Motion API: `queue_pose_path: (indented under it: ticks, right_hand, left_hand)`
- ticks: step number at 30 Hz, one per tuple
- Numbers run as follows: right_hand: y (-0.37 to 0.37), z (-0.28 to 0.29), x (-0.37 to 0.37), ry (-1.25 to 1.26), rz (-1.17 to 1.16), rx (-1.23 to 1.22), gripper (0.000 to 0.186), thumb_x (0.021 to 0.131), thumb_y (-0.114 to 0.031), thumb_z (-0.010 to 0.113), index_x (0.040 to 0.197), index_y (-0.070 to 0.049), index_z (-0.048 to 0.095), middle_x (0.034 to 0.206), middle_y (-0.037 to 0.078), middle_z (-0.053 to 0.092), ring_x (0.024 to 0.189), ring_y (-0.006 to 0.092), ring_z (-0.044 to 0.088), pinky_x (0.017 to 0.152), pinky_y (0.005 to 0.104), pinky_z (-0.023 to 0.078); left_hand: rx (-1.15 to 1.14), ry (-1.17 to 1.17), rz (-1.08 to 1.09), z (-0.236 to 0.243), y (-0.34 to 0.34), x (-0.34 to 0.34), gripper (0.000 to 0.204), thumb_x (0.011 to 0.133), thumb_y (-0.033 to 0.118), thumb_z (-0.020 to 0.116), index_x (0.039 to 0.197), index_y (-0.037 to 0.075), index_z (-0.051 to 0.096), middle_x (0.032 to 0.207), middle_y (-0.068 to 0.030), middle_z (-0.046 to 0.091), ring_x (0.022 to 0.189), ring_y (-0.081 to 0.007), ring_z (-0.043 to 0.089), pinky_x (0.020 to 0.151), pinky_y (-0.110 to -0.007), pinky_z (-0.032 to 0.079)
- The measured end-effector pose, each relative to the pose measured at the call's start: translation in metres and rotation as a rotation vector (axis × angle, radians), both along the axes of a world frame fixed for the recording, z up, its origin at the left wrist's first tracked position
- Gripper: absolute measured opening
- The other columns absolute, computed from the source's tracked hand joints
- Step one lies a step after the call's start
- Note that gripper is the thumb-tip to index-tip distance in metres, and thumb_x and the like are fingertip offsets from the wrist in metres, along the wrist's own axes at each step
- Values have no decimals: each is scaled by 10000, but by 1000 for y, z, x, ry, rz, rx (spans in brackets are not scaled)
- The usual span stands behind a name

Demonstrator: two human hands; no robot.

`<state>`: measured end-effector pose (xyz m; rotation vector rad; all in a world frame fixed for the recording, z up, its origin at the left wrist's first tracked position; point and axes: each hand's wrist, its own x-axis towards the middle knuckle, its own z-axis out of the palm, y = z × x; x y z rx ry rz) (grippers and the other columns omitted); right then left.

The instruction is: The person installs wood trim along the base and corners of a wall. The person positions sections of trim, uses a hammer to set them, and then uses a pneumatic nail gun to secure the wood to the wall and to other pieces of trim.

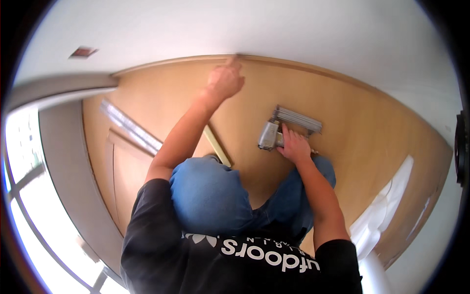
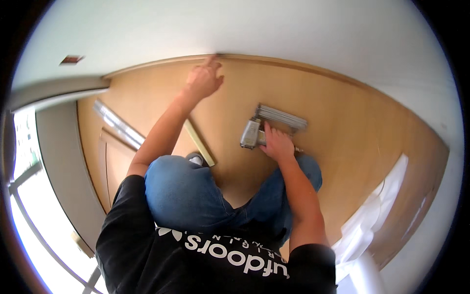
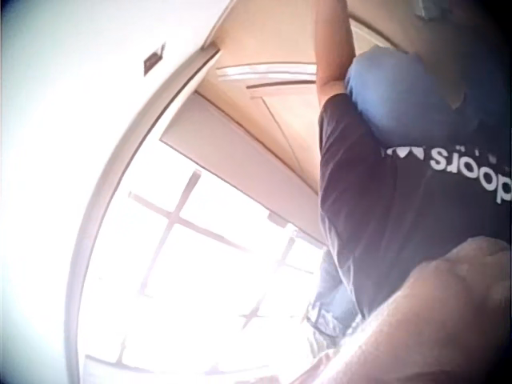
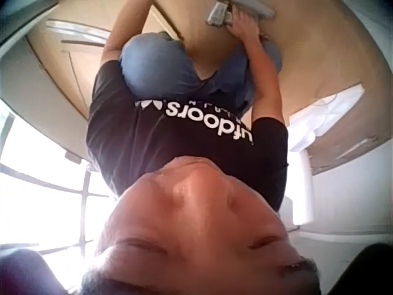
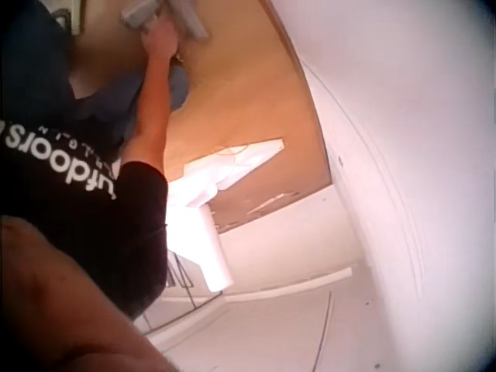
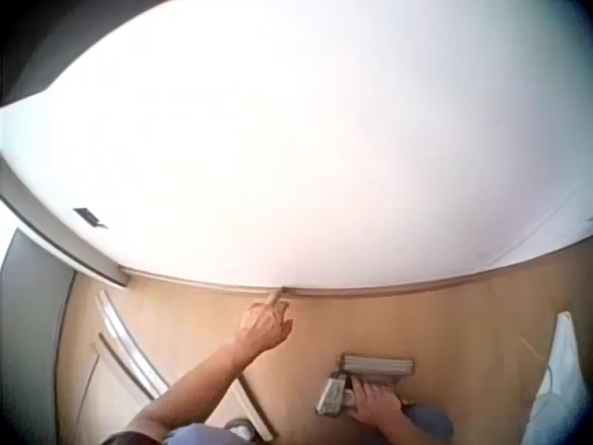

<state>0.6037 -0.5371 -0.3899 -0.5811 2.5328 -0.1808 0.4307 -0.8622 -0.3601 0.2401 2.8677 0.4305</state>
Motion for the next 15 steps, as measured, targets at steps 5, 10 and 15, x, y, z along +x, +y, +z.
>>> queue_pose_path:
  ticks: [5, 10, 15]
  right_hand:
    - [-5, -15, 6, 24, -63, 65, 1022, 793, -394, 822, 1594, -61, 281, 1151, 169, 671, 1093, 348, 656, 926, 472, 535]
    - [-16, -16, 16, 88, -3, 60, 1044, 791, -390, 816, 1596, -28, 259, 1174, 190, 663, 1104, 369, 649, 902, 468, 539]
    - [-9, -26, 15, 100, 41, 62, 1024, 833, -401, 784, 1603, -14, 230, 1245, 238, 638, 1126, 414, 632, 931, 493, 528]
  left_hand:
    - [-168, 20, -97, -19, -49, 65, 487, 914, 325, 683, 1333, 87, 610, 1576, -182, 423, 1288, -347, 563, 1040, -487, 482]
    - [-78, -35, 484, -24, -152, 185, 470, 891, 288, 696, 1293, 62, 605, 1458, -217, 496, 1311, -373, 532, 1054, -501, 467]
    - [-287, -30, 991, -28, -236, 311, 558, 887, 370, 709, 1314, 51, 541, 1307, -260, 536, 1219, -411, 539, 1032, -496, 463]
